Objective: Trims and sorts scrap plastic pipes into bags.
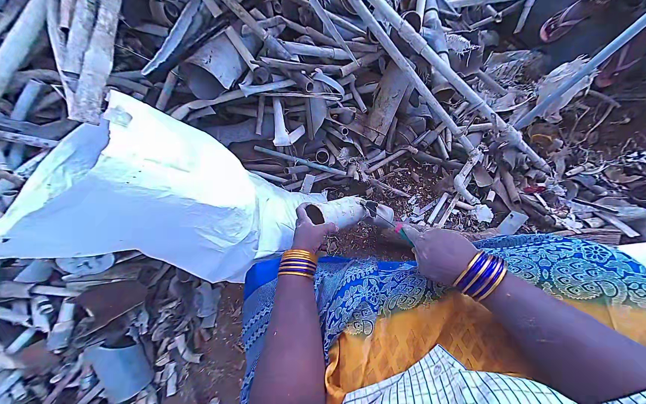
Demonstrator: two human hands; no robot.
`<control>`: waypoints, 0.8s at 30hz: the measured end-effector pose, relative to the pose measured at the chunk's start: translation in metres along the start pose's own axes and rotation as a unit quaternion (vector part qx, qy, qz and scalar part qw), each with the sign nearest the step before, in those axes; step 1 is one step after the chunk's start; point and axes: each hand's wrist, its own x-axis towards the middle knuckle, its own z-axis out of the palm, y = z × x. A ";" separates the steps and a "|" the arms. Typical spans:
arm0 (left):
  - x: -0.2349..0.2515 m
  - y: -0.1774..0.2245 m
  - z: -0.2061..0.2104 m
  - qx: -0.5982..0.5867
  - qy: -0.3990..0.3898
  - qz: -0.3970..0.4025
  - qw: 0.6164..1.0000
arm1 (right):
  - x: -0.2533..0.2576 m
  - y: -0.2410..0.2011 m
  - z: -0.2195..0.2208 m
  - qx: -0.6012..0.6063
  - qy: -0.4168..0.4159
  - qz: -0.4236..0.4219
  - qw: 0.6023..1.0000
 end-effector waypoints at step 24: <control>-0.014 0.004 0.028 0.415 -0.103 0.127 0.895 | 0.058 0.027 0.011 0.100 0.048 0.100 0.989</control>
